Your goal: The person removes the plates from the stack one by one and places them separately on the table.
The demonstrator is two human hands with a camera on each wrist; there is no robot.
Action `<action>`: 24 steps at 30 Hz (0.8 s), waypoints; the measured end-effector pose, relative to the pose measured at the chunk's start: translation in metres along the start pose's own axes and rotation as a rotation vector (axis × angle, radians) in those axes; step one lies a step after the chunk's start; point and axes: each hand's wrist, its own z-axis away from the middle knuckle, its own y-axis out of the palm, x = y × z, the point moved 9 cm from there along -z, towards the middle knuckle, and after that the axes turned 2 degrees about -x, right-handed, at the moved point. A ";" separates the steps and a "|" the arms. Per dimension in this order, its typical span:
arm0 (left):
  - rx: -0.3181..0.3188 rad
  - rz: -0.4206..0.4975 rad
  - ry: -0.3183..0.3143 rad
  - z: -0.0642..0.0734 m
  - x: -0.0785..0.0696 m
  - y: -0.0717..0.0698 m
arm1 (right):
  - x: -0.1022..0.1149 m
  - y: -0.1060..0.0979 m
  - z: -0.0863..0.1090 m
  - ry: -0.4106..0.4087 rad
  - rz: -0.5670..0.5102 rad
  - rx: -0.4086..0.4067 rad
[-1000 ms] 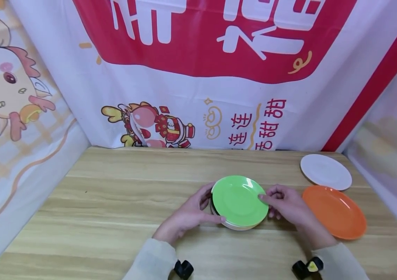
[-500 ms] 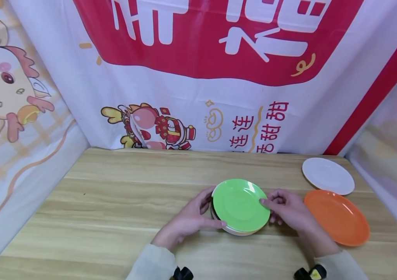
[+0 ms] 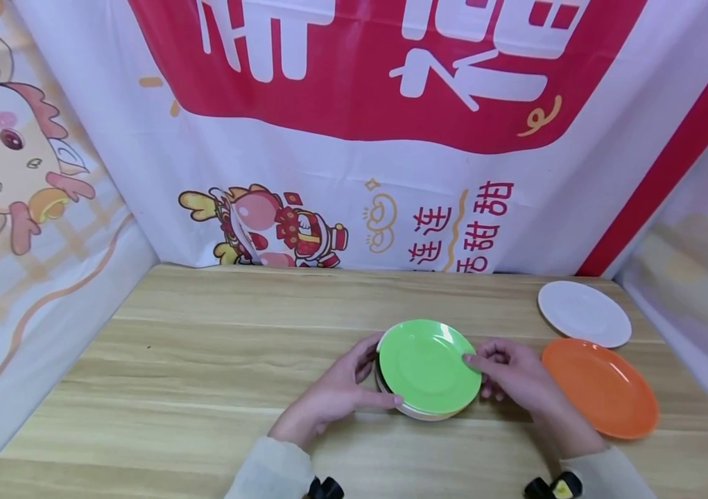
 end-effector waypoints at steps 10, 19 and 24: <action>-0.005 0.000 -0.009 0.000 0.002 -0.001 | 0.000 -0.004 -0.002 0.006 -0.012 0.002; 0.008 0.005 -0.016 0.000 0.004 0.001 | 0.000 -0.010 -0.002 0.029 -0.043 0.001; 0.011 -0.028 -0.040 0.002 0.005 0.001 | 0.000 -0.013 -0.003 0.030 -0.065 0.009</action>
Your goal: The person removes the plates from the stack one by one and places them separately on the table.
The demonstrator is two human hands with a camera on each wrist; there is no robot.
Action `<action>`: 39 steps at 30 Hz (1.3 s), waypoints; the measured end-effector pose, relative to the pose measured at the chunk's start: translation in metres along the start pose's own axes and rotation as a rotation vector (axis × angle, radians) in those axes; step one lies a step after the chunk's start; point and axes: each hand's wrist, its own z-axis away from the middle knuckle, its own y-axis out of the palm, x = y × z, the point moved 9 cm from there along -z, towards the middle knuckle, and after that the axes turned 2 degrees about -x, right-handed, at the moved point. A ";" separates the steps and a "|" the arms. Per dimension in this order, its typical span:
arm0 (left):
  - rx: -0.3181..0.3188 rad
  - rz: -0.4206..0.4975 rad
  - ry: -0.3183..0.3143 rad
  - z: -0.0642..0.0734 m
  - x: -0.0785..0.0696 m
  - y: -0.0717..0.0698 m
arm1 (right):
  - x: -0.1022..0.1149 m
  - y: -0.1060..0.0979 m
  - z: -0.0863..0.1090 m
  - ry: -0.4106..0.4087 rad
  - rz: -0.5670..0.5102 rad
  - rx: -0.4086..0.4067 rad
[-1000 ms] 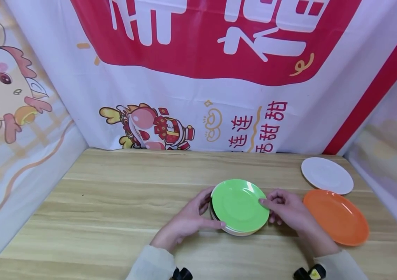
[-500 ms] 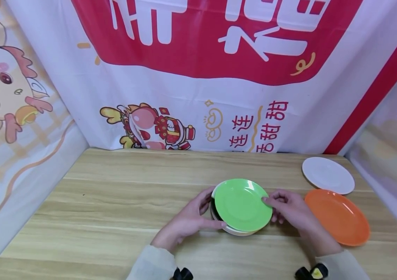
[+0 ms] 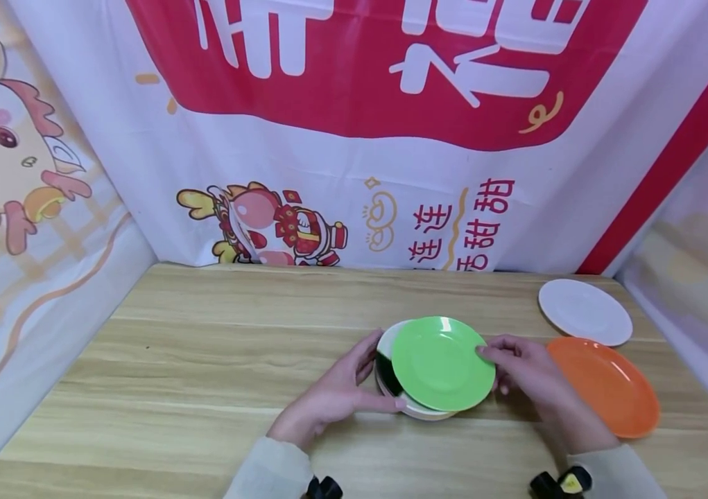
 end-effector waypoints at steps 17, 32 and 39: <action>-0.038 -0.026 -0.005 0.001 -0.001 0.003 | -0.001 -0.002 -0.002 -0.009 -0.050 0.048; -0.057 -0.016 0.016 -0.002 0.001 0.002 | -0.002 -0.001 -0.003 0.008 -0.088 0.045; -0.066 -0.015 0.029 -0.001 -0.003 0.004 | -0.004 -0.002 -0.005 0.006 -0.098 0.040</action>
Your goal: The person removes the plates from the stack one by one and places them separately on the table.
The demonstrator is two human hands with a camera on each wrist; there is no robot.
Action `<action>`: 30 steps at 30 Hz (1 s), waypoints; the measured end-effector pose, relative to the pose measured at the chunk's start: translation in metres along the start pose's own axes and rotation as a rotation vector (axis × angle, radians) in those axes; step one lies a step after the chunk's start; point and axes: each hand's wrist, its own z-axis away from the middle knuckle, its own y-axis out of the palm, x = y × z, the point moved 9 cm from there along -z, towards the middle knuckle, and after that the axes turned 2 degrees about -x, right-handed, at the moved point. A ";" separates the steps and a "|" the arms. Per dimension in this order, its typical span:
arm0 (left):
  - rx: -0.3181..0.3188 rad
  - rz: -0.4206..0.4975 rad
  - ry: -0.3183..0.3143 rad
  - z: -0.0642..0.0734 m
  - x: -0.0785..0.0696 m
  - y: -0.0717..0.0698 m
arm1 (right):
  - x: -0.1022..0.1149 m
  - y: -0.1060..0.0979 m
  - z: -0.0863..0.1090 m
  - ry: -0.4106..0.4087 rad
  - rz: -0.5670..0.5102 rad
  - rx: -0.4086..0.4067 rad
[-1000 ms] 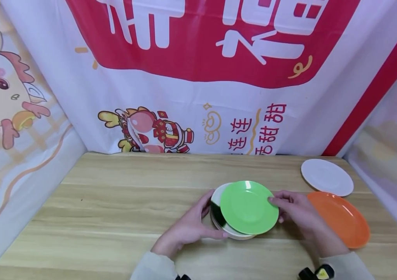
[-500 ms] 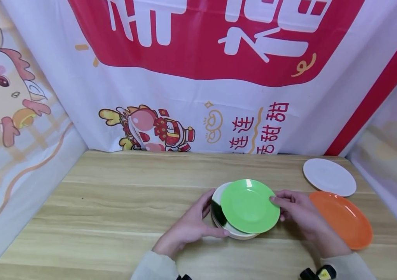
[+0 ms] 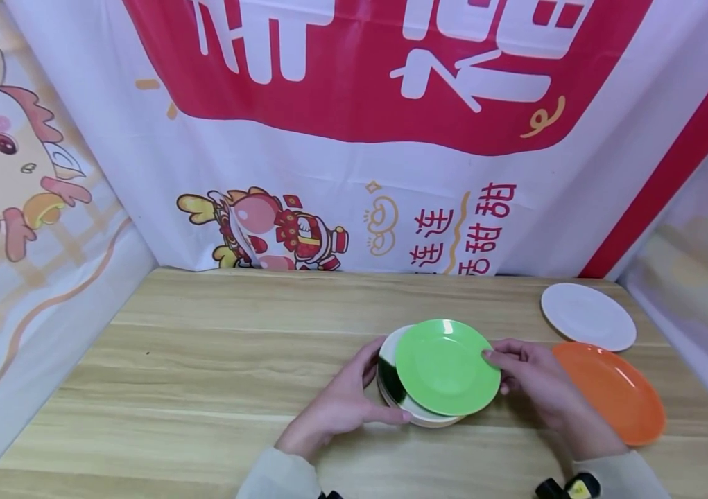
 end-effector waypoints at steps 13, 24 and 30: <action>-0.003 0.007 -0.009 -0.001 0.003 0.001 | 0.002 0.004 0.002 -0.010 -0.001 0.012; 0.001 0.000 -0.014 0.000 0.004 0.001 | 0.004 0.004 0.003 -0.018 -0.016 0.011; -0.001 0.004 -0.020 0.000 0.005 0.001 | 0.004 0.003 0.003 -0.017 -0.021 0.007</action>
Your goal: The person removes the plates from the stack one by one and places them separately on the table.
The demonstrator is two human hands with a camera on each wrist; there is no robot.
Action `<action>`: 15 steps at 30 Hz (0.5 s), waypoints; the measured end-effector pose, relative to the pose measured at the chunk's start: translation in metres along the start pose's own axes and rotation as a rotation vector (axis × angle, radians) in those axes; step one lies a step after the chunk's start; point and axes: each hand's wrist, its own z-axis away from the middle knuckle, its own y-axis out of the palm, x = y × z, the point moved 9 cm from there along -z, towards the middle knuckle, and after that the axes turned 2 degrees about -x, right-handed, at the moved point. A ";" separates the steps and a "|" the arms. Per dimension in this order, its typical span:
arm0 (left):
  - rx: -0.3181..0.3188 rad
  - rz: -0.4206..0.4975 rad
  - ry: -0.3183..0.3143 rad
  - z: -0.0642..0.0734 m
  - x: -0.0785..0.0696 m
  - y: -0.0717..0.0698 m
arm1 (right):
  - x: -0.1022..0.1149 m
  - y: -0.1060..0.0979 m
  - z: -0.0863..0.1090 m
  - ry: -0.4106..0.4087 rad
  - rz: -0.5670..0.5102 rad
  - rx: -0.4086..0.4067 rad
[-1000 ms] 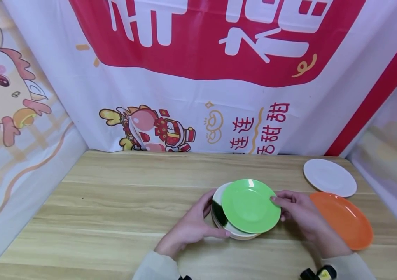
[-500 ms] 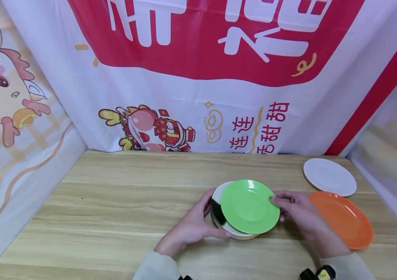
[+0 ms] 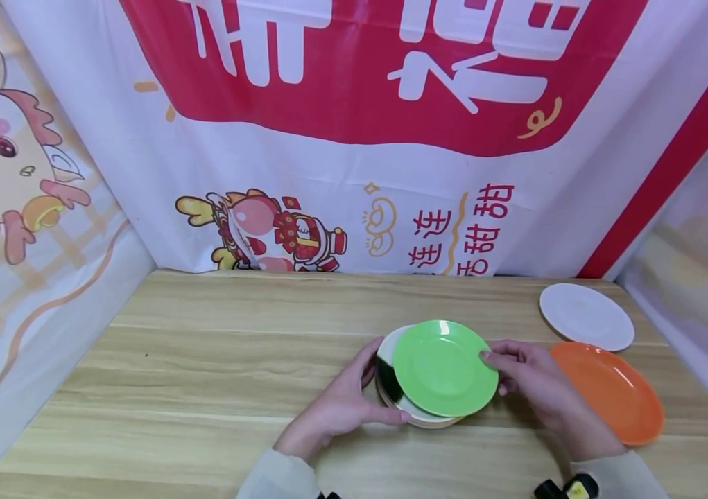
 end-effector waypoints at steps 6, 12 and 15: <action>-0.006 -0.004 -0.001 -0.001 0.001 0.000 | -0.001 -0.003 -0.001 0.008 -0.003 -0.011; -0.008 -0.007 -0.012 -0.001 0.001 -0.001 | -0.002 -0.006 -0.002 0.017 -0.002 -0.026; -0.004 -0.011 -0.005 -0.001 0.001 -0.001 | -0.001 -0.008 -0.001 0.019 -0.008 -0.036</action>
